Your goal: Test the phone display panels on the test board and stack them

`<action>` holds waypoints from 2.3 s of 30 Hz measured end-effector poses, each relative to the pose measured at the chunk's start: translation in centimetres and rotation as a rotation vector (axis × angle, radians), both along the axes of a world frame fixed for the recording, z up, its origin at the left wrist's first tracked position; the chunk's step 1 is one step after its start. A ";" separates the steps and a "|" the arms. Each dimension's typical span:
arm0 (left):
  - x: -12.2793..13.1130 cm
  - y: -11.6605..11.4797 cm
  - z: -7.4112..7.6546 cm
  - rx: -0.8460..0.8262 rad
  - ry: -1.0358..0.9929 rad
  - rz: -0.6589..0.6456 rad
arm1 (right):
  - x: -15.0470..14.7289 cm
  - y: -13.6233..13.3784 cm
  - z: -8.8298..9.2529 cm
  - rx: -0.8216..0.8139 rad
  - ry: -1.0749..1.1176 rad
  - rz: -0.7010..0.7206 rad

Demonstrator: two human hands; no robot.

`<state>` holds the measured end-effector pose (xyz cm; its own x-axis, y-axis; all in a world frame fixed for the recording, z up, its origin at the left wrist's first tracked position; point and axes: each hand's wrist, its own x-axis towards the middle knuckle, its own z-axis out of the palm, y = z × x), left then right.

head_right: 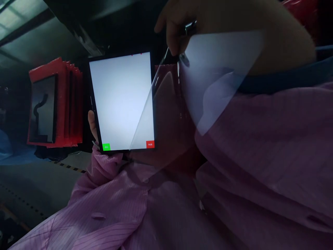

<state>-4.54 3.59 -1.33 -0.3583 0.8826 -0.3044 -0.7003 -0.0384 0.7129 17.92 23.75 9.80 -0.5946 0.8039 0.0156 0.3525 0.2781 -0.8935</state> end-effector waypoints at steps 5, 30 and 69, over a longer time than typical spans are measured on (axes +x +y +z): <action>-0.6 -0.3 -0.6 -0.031 0.107 -0.050 | 0.5 0.4 -0.7 0.467 -0.226 0.068; 4.2 1.8 4.4 -0.057 0.218 0.054 | -6.5 -9.0 -2.8 0.622 -0.255 0.265; 7.0 3.0 9.5 -0.081 0.534 -0.413 | -1.5 -3.3 1.0 0.314 -0.030 0.005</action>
